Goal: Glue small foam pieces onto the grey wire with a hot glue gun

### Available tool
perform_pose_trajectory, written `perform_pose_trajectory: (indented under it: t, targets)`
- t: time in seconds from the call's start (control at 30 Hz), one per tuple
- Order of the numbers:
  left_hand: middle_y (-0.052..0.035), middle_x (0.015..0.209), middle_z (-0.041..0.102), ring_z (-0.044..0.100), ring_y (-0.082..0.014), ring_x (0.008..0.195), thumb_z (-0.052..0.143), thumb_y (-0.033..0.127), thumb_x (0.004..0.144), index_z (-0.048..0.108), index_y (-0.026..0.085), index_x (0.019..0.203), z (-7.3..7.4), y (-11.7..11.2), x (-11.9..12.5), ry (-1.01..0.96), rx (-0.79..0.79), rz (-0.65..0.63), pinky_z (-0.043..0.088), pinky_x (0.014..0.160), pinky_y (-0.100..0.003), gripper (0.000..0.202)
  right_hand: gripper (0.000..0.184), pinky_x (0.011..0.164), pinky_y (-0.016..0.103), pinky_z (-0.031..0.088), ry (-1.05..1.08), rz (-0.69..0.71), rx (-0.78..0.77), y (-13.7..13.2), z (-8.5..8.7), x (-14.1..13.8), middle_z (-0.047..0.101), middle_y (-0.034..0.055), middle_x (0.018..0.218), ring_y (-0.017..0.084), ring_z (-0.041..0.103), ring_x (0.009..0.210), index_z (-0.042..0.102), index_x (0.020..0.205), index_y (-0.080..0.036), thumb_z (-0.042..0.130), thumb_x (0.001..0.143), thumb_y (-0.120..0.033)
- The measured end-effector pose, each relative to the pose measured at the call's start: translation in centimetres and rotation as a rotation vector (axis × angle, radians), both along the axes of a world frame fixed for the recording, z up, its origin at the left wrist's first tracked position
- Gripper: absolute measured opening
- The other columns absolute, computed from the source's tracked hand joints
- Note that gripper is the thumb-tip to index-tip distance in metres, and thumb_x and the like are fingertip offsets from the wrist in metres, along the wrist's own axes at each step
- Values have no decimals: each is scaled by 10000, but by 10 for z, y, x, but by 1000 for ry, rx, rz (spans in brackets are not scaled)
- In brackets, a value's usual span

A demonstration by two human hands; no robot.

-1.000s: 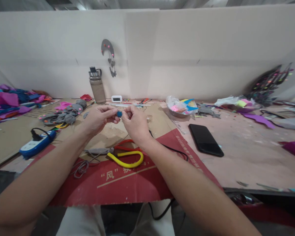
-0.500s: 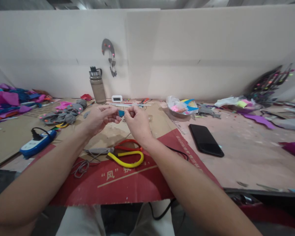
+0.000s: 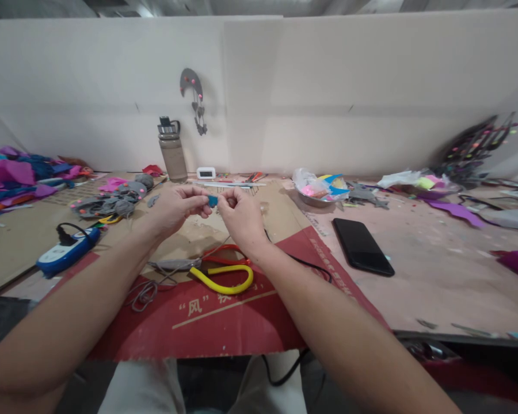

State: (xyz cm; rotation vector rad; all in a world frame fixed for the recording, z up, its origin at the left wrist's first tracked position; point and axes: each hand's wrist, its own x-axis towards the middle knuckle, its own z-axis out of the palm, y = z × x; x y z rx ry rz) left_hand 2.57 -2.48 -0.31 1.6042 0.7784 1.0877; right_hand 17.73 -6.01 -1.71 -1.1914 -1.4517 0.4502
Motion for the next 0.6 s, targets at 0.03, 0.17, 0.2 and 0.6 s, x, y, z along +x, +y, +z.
perform_pose_trajectory:
  t: [0.03, 0.17, 0.2, 0.6]
  targets:
    - [-49, 626, 655, 595, -113, 556, 660, 232, 692, 654, 112, 761, 0, 0, 0, -5, -10, -10, 501, 620, -269, 138, 166, 507, 252, 302, -1, -5, -3, 0, 0, 0, 452, -34, 557, 112, 391, 519, 508, 642, -207, 509, 767, -316]
    - [-67, 671, 671, 631, -139, 604, 647, 229, 700, 653, 106, 797, 1, -1, -1, -67, -69, -61, 519, 646, -288, 157, 161, 518, 253, 308, -12, -27, 0, -1, 1, 0, 448, -34, 559, 111, 386, 522, 510, 644, -206, 507, 771, -304]
    - [-69, 674, 671, 635, -142, 608, 644, 233, 704, 652, 103, 807, 2, -1, -1, -80, -75, -69, 522, 646, -291, 166, 161, 520, 254, 309, -17, -27, 5, -1, 1, 0, 449, -33, 561, 112, 387, 525, 510, 648, -205, 504, 773, -306]
    - [-49, 661, 661, 629, -131, 603, 662, 321, 711, 664, 114, 814, 2, -3, 0, 81, 87, -22, 533, 614, -269, 232, 149, 556, 264, 316, -175, -14, 99, -2, -3, 0, 453, -23, 572, 127, 421, 578, 517, 690, -206, 495, 790, -313]
